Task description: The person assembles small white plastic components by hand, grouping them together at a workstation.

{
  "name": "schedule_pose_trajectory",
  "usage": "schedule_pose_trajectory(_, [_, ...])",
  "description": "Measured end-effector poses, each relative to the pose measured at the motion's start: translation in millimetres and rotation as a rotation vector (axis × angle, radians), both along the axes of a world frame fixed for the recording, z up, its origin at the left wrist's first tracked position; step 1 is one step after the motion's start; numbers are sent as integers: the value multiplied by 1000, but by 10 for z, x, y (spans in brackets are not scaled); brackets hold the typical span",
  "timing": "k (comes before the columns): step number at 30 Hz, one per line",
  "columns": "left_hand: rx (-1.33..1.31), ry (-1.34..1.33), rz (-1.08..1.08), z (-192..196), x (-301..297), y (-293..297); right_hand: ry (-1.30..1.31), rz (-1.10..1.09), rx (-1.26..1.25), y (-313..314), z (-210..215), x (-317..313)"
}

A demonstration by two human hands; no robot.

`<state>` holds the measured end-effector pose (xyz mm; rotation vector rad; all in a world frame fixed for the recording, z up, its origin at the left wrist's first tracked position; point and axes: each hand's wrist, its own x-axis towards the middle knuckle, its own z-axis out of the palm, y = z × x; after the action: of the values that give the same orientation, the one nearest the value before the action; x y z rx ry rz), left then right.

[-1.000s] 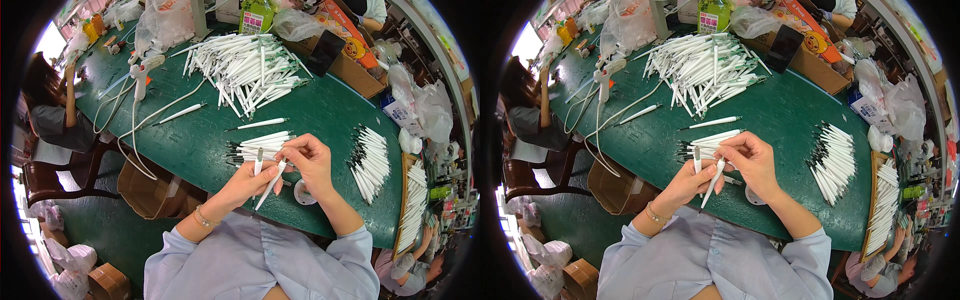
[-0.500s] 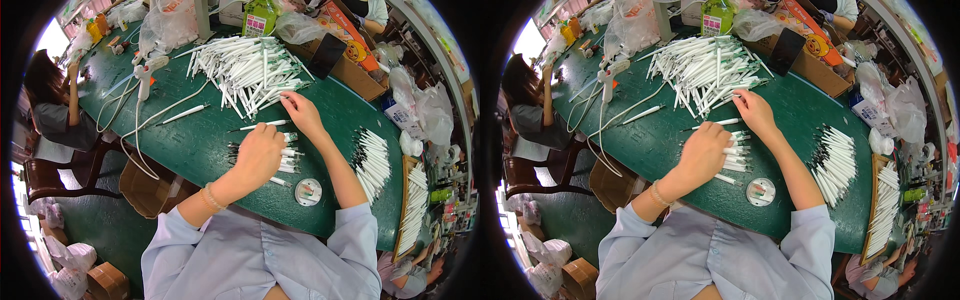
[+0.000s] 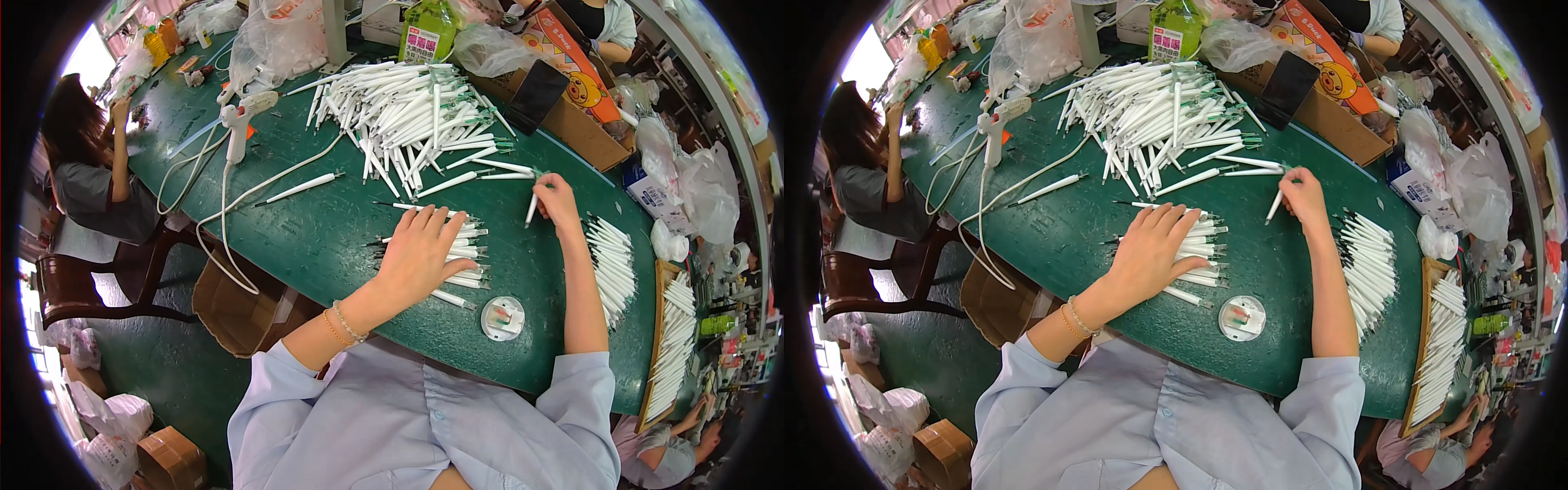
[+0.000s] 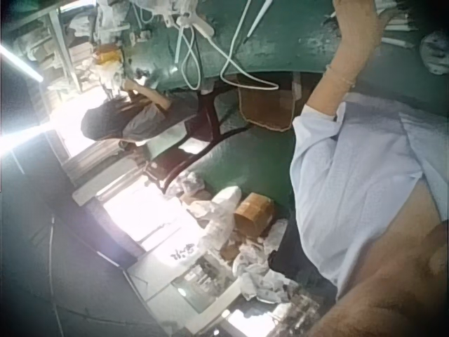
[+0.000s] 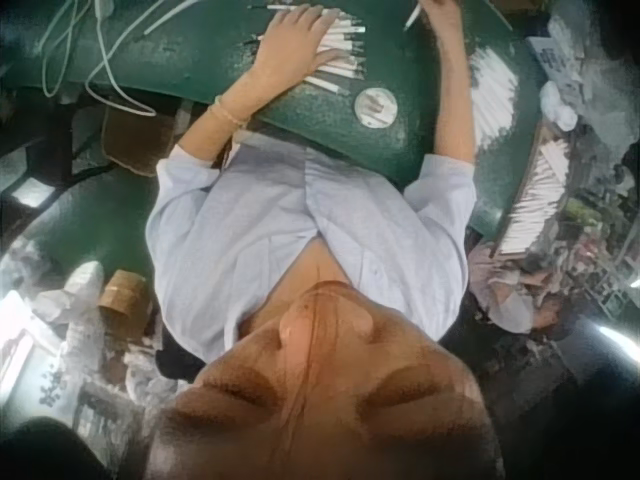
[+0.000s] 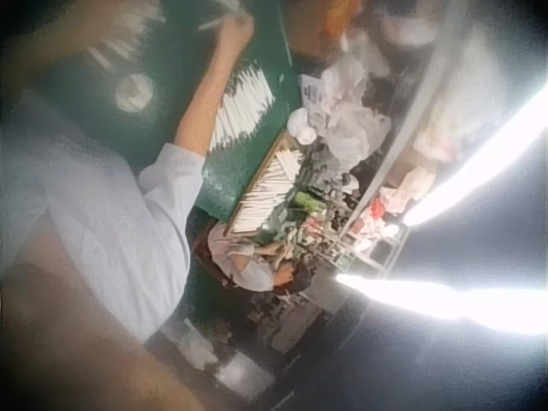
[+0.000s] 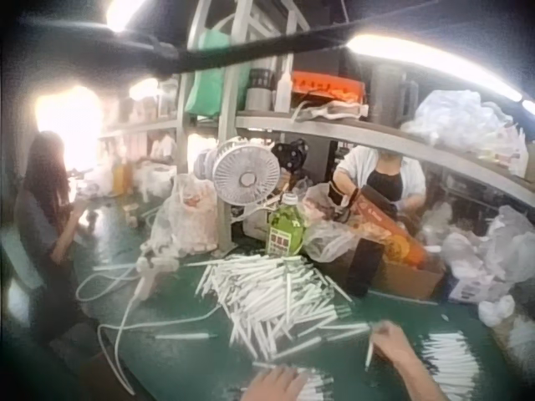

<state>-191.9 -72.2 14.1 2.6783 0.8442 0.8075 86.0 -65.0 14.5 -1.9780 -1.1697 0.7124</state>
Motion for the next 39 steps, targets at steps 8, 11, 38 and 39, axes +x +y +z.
schedule_pose_trajectory(8, [92,118,44,-50,-22,94,227,2,183,-311,119,-227])
schedule_pose_trajectory(11, [122,114,35,-100,-40,135,170,74,322,-299,122,-260])
schedule_pose_trajectory(38, [-15,-54,-42,42,-24,173,197,87,312,-550,30,-254])
schedule_pose_trajectory(39, [-38,-101,-54,66,-11,179,266,81,302,-564,49,-299])
